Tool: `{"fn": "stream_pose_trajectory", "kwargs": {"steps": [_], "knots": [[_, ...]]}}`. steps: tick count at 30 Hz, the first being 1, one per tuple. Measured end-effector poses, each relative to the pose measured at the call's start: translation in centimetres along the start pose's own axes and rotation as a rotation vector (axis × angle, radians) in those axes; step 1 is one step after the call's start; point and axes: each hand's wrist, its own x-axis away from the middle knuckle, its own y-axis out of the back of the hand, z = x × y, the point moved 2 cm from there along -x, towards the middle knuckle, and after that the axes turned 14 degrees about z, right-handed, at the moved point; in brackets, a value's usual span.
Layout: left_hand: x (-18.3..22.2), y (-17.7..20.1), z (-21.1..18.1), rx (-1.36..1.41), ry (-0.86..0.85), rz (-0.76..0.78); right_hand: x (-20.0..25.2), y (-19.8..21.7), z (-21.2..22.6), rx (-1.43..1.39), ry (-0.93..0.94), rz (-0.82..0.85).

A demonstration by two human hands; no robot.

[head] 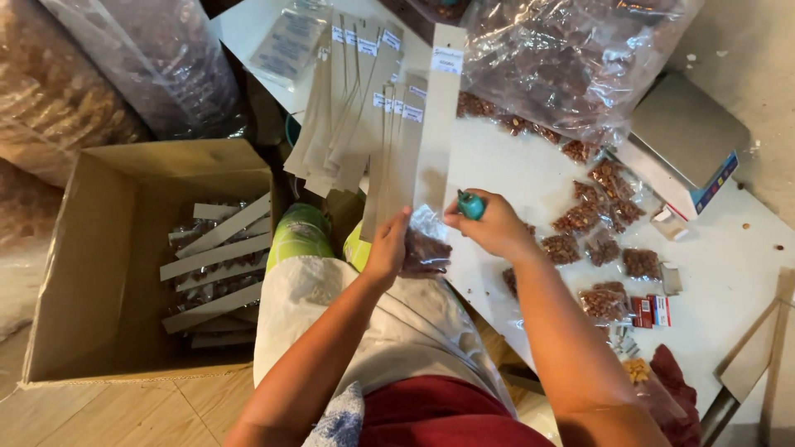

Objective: Stapling small plastic bags of nuts onto a cardboard display strip using a handheld stapler.

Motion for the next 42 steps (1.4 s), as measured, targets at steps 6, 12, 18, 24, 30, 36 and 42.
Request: {"fn": "stream_pose_trajectory", "kwargs": {"steps": [6, 12, 18, 24, 30, 36, 42], "knots": [[4.7, -2.5, -6.1, -0.18, -0.247, 0.126, -0.6, -1.2, -0.3, 0.123, -0.086, -0.188], [6.2, -2.8, -7.0, -0.443, -0.349, 0.07, -0.4, -1.1, 2.3, -0.132, -0.064, -0.408], [8.6, -4.3, -9.8, -0.511, -0.414, 0.077, -2.6, -2.8, 6.5, -0.964, 0.065, -0.667], [10.6, -5.2, -11.9, -0.732, -0.49, 0.098, -6.8, -4.0, 1.0, -1.195, 0.122, -0.69], [5.9, -2.4, -3.2, -0.397, -0.128, -0.01, -4.3, -2.4, -2.0, -0.794, -0.128, -0.584], [5.7, 0.5, -1.4, -0.191, 0.143, -0.023, 1.8, 3.4, -7.6, 0.38, -0.703, -0.391], [2.7, 2.2, 0.0, -0.522, -0.005, 0.003, 2.6, 1.4, -12.5, 0.285, -0.451, -0.439]]}}
